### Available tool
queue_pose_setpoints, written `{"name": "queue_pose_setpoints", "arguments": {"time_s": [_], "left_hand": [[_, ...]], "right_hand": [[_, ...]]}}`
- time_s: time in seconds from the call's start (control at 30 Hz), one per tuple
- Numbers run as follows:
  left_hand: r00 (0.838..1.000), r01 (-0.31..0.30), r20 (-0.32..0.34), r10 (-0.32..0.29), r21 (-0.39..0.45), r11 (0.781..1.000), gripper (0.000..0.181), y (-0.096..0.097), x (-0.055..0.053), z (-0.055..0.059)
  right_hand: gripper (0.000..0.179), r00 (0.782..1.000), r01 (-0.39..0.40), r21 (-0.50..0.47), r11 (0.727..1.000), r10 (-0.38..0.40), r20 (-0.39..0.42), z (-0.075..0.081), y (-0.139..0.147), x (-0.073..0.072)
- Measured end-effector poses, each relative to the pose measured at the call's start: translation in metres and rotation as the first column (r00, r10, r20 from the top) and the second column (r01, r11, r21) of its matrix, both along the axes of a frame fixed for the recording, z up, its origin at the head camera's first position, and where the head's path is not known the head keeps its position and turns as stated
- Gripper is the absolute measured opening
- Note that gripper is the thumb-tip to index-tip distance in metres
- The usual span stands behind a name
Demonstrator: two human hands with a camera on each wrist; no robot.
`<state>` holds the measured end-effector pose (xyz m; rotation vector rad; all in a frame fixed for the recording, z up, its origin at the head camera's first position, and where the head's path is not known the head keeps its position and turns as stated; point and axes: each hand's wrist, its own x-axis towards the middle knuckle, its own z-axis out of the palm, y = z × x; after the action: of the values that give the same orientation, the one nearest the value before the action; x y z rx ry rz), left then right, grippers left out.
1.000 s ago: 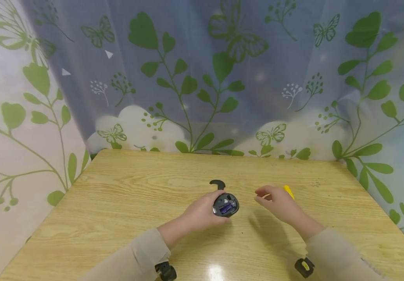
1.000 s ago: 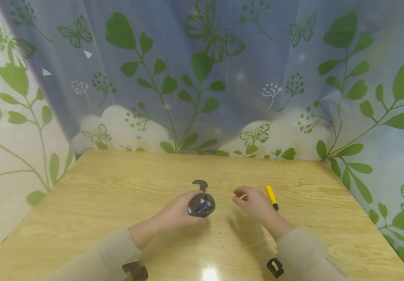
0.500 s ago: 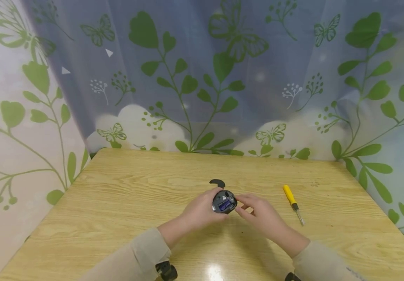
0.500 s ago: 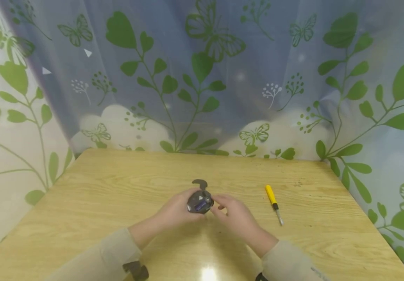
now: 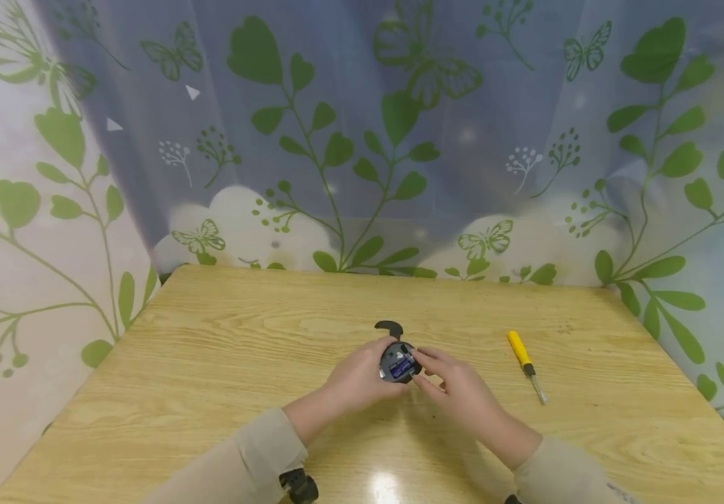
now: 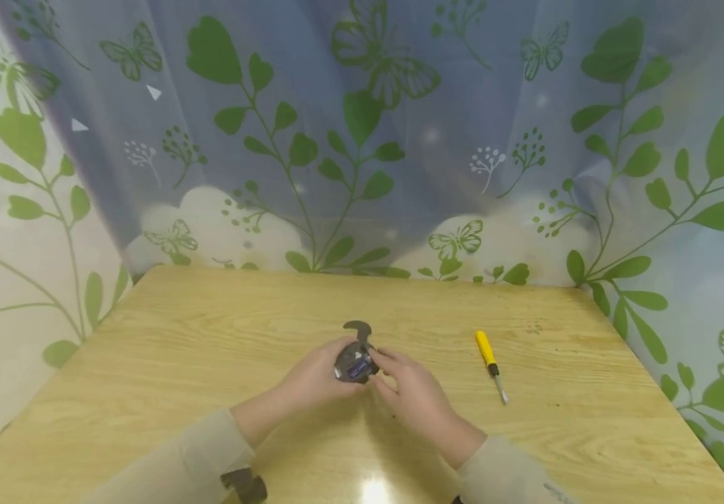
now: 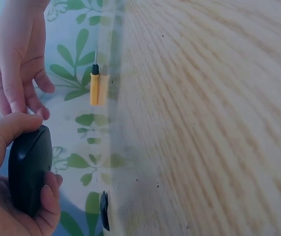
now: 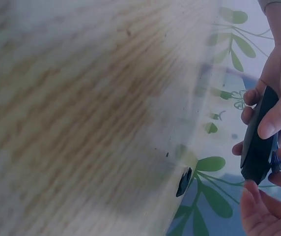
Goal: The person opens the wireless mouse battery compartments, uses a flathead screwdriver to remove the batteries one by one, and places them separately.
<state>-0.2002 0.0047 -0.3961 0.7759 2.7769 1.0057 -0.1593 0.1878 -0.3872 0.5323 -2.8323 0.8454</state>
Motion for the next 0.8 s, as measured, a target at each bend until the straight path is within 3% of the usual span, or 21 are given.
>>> {"name": "queue_pose_setpoints", "arguments": {"time_s": [0.13, 0.43, 0.67, 0.8], "left_hand": [[1.0, 0.004, 0.007, -0.004, -0.006, 1.0, 0.073, 0.001, -0.001, -0.001], [1.0, -0.004, 0.009, 0.005, -0.03, 1.0, 0.075, 0.004, 0.001, 0.0], [1.0, -0.022, -0.02, 0.021, -0.055, 0.998, 0.071, 0.004, 0.001, -0.001], [0.999, -0.027, -0.028, 0.026, -0.058, 0.998, 0.07, 0.004, 0.001, -0.002]], "right_hand": [[0.035, 0.999, 0.03, -0.069, 0.997, -0.032, -0.022, 0.0, -0.003, 0.0], [0.017, 0.994, 0.112, -0.224, 0.968, -0.109, 0.024, 0.0, -0.007, -0.007], [0.022, 0.972, 0.159, -0.424, 0.891, -0.067, 0.225, -0.002, -0.006, -0.013], [0.024, 0.956, 0.185, -0.468, 0.864, -0.048, 0.288, -0.003, -0.003, -0.015]]}}
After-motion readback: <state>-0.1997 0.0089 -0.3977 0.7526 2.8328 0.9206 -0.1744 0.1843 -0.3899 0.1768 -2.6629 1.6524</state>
